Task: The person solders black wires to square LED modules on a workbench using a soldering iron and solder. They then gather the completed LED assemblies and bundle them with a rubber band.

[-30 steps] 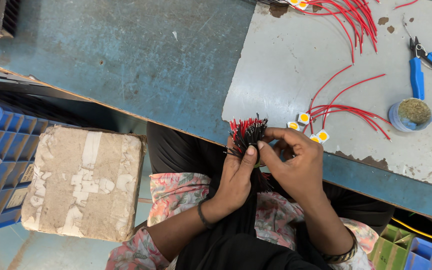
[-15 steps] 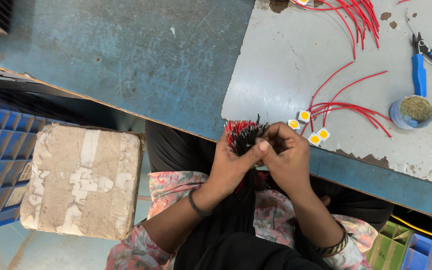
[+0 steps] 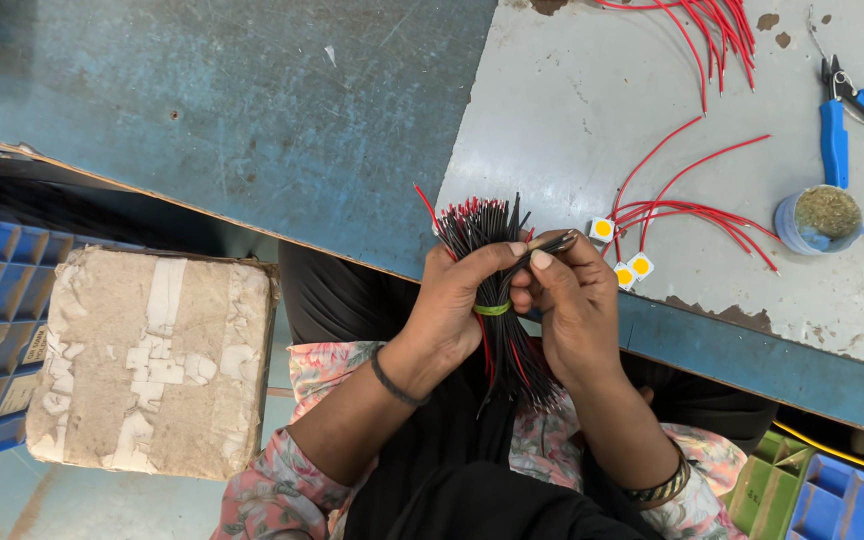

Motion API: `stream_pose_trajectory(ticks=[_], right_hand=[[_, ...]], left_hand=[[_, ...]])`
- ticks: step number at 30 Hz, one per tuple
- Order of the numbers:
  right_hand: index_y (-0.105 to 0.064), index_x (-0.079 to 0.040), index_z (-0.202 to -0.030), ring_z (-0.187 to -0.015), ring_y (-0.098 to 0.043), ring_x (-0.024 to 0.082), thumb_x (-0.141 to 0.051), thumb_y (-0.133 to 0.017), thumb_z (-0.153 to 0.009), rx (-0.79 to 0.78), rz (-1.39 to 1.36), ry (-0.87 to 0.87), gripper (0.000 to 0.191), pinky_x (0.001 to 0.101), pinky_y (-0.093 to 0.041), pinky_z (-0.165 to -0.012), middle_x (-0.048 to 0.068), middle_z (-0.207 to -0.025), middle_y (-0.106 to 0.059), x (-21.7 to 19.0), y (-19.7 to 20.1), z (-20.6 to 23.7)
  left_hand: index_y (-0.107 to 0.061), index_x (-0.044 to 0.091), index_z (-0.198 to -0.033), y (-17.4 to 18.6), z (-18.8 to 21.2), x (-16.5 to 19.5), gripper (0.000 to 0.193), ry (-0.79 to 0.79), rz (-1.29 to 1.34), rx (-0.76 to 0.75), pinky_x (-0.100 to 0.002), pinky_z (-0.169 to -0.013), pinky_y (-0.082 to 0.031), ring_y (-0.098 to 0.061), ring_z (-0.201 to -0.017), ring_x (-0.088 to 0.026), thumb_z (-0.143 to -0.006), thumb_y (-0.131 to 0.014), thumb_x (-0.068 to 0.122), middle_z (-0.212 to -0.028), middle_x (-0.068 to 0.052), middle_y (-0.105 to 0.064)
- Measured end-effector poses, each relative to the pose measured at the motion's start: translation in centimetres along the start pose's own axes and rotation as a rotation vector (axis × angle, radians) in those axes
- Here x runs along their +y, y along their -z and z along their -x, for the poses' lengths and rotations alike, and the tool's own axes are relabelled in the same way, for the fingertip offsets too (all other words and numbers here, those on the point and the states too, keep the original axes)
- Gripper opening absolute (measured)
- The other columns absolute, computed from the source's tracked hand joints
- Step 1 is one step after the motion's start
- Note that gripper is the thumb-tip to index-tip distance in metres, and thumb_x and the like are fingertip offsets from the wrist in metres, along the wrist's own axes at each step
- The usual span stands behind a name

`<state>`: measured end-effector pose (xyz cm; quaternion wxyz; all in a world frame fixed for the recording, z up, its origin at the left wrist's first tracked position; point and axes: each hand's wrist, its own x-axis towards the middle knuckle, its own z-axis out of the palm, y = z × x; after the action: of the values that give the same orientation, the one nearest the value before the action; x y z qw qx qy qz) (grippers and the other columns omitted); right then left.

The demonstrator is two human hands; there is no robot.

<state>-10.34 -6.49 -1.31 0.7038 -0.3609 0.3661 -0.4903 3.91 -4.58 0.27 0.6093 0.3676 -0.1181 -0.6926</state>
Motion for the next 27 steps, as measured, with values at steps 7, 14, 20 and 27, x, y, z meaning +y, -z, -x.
stream_pose_trajectory(ticks=[7, 14, 20, 27], right_hand=[[-0.065, -0.004, -0.103, -0.076, -0.063, 0.013, -0.013, -0.063, -0.106, -0.028, -0.039, 0.029, 0.01, 0.0272, -0.052, -0.067, 0.006, -0.088, -0.067, 0.36, 0.45, -0.35], [-0.063, -0.006, -0.098, -0.082, -0.067, 0.013, -0.012, -0.064, -0.105, 0.008, -0.075, -0.004, 0.009, 0.0294, -0.056, -0.072, 0.004, -0.095, -0.071, 0.65, 0.67, -0.49], [-0.065, -0.005, -0.099, -0.081, -0.068, 0.012, -0.011, -0.064, -0.104, -0.017, -0.116, 0.018, 0.007, 0.0294, -0.057, -0.07, 0.005, -0.093, -0.071, 0.97, 0.5, -0.78], [-0.064, -0.004, -0.097, -0.081, -0.069, 0.013, -0.011, -0.065, -0.103, -0.029, -0.152, -0.002, 0.009, 0.029, -0.057, -0.072, 0.007, -0.095, -0.072, 0.49, 0.13, -0.89]], left_hand=[[-0.073, -0.005, -0.097, -0.21, -0.04, -0.74, 0.009, -0.088, -0.008, 0.022, -0.028, -0.059, -0.057, -0.068, -0.066, -0.015, -0.093, -0.074, 0.003, -0.08, -0.008, -0.073], [-0.071, -0.001, -0.099, 0.05, -0.03, -0.69, 0.01, -0.1, 0.042, 0.016, -0.03, -0.061, -0.057, -0.07, -0.072, -0.016, -0.091, -0.074, 0.003, -0.086, -0.009, -0.074], [-0.069, 0.0, -0.099, 0.37, 0.03, -0.62, 0.009, -0.13, 0.046, -0.006, -0.03, -0.064, -0.057, -0.07, -0.075, -0.016, -0.092, -0.075, 0.003, -0.087, -0.009, -0.073], [-0.07, 0.0, -0.097, 0.16, -0.15, -0.85, 0.009, -0.119, 0.067, 0.112, -0.031, -0.063, -0.056, -0.07, -0.074, -0.015, -0.092, -0.074, 0.006, -0.089, -0.009, -0.074]])
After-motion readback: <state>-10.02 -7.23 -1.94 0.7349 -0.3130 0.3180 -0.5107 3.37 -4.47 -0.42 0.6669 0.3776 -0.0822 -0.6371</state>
